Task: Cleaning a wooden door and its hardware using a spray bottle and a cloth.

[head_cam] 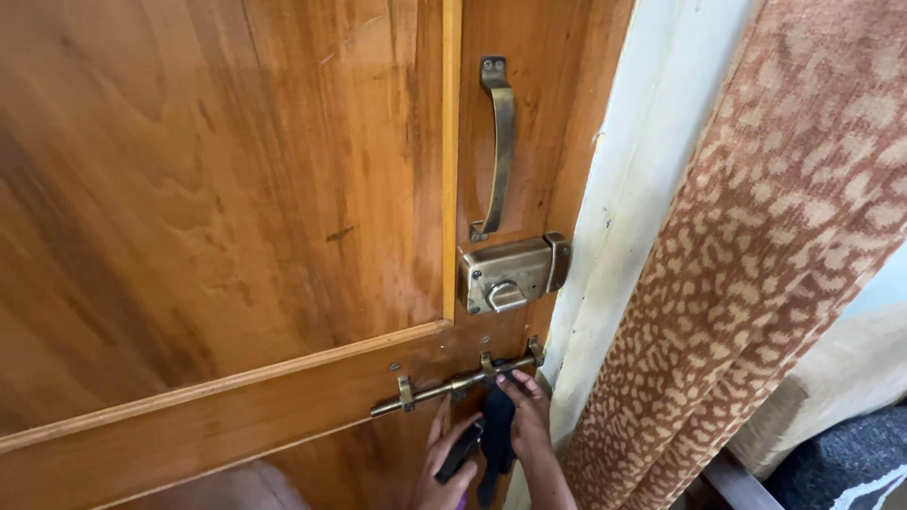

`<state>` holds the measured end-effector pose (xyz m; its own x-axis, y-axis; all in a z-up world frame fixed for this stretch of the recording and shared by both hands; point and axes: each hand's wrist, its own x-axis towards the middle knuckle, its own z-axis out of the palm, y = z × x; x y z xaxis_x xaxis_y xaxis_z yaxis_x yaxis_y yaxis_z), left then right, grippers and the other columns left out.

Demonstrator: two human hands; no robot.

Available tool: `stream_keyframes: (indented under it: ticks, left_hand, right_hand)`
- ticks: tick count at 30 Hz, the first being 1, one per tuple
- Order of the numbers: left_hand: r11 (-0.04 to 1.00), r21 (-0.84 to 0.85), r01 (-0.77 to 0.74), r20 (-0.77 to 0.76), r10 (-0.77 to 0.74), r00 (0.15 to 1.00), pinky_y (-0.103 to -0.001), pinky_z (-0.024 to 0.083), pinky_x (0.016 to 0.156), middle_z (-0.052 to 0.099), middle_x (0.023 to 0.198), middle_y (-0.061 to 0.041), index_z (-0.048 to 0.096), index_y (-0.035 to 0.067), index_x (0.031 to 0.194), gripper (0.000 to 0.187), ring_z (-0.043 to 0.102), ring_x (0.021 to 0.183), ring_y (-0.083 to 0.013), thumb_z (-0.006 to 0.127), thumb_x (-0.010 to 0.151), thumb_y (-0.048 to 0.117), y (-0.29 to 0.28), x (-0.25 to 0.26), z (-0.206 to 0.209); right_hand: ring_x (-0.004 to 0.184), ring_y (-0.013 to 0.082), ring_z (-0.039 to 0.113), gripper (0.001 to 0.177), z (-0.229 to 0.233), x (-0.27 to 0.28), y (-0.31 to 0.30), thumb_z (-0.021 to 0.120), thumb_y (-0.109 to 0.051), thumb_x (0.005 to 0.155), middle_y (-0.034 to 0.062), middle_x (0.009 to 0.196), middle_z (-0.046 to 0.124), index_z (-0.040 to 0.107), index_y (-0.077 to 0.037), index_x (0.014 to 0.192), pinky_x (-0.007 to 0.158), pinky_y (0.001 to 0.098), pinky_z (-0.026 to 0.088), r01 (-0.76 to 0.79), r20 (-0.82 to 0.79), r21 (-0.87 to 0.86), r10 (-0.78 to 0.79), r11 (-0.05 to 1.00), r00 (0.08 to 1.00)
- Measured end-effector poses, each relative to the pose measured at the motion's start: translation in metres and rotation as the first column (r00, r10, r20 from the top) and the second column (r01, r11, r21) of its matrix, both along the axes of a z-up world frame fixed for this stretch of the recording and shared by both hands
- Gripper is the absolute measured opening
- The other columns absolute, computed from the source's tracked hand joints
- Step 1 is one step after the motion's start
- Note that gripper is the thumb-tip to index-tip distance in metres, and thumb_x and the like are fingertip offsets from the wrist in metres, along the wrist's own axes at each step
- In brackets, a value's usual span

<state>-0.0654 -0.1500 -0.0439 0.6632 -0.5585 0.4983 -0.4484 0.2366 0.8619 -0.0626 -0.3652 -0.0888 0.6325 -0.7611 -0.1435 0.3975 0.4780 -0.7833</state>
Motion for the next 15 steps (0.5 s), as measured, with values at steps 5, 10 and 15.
stream_keyframes:
  ticks: [5,10,15]
  left_hand:
    - [0.96,0.278,-0.022,-0.127,0.059,0.99,-0.041,0.022,0.122,0.02,0.166,-0.018,0.067,0.011,0.136,0.069,0.018,0.157,-0.0347,0.066,0.067,0.003,-0.01,0.016,-0.005]
    - [0.98,0.2,-0.014,-0.036,0.021,0.999,-0.041,0.038,0.116,0.039,0.157,-0.018,0.069,0.002,0.128,0.059,0.041,0.148,-0.0325,0.069,0.069,0.007,-0.007,0.025,-0.045]
    - [0.967,0.118,0.224,-0.227,-0.193,0.954,-0.035,0.063,0.073,0.038,0.157,-0.015,0.067,0.001,0.126,0.061,0.074,0.09,-0.0279,0.062,0.065,0.01,0.011,-0.003,0.01]
  right_hand:
    - [0.089,0.0174,0.068,0.032,-0.016,0.007,-0.013,0.079,0.002,0.081,0.006,0.099,0.071,0.066,-0.005,0.109,0.081,0.0321,0.054,-0.041,0.051,-0.007,0.041,0.999,0.998]
    - [0.092,0.0179,0.069,0.032,-0.002,0.003,-0.008,0.079,0.002,0.081,0.0057,0.1,0.071,0.065,-0.006,0.11,0.082,0.0322,0.054,-0.058,0.052,0.014,0.058,0.998,0.997]
    - [0.093,0.02,0.069,0.034,0.007,-0.001,-0.005,0.078,0.001,0.081,0.0068,0.102,0.072,0.066,-0.005,0.113,0.081,0.0341,0.055,-0.005,0.013,0.026,0.005,1.0,1.0]
